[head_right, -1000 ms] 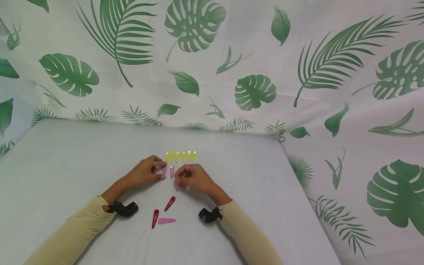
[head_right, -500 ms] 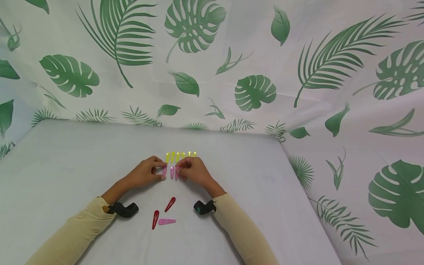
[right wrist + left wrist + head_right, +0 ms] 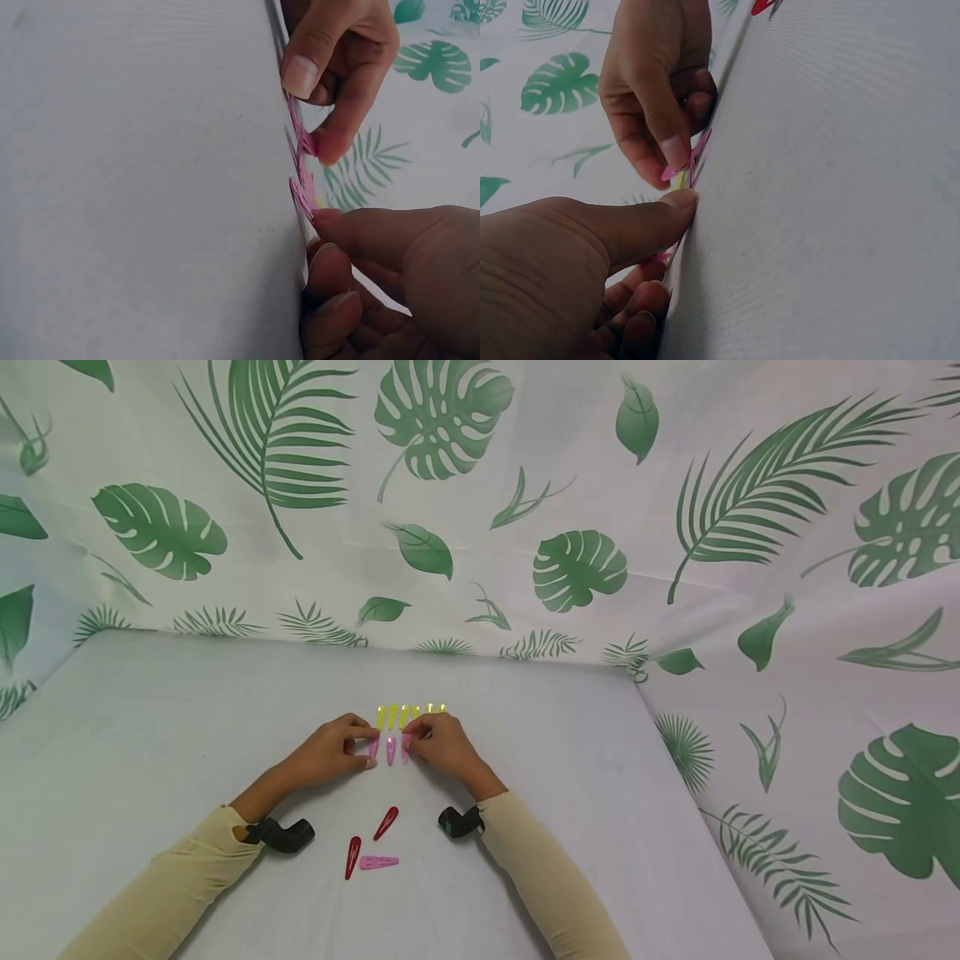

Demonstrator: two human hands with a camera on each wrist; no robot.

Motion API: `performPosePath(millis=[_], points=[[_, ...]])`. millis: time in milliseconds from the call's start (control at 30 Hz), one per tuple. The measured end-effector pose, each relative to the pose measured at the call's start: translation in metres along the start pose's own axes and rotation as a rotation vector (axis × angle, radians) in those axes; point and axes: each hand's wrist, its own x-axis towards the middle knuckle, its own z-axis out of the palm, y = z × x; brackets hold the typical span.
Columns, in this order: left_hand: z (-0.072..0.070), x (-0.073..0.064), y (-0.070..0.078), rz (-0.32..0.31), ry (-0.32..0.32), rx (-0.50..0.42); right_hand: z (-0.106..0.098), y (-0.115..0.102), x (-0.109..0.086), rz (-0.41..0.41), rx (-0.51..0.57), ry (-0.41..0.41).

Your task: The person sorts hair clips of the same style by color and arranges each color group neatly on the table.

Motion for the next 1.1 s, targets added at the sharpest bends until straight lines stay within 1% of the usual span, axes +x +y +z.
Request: performPosePath(millis=[100, 233, 333, 467, 600, 667, 800, 900, 967, 1100], points=[[0.001, 0.000, 0.000, -0.001, -0.013, -0.002, 0.001, 0.000, 0.002, 0.004, -0.027, 0.004], [0.003, 0.001, 0.001, 0.003, -0.030, 0.007, 0.002, -0.001, 0.003, 0.030, -0.065, 0.009], [0.004, 0.002, 0.002, 0.001, -0.023, 0.020, 0.002, -0.003, 0.002, 0.038, -0.080, 0.007], [0.004, 0.001, 0.004, -0.021, -0.006, 0.011, 0.001, -0.005, 0.002, 0.038, -0.054, 0.013], [0.003, 0.000, 0.004, -0.046, -0.008, -0.005, 0.000, -0.005, 0.001, 0.047, -0.021, 0.033], [0.002, 0.000, 0.003, -0.047, -0.011, -0.005, -0.001, -0.006, 0.000, 0.042, -0.019, 0.041], [0.003, 0.000, -0.001, -0.031, -0.008, -0.002, -0.002, -0.009, -0.004, -0.003, -0.044, 0.054], [0.004, 0.001, -0.003, -0.017, -0.004, -0.009, -0.002, -0.017, -0.010, -0.049, -0.069, 0.037], [0.005, 0.001, -0.003, -0.009, -0.003, -0.010, -0.003, -0.023, -0.016, -0.098, -0.076, 0.010], [0.004, 0.001, -0.001, -0.006, 0.001, 0.002, -0.001, -0.032, -0.026, -0.200, -0.036, -0.071]])
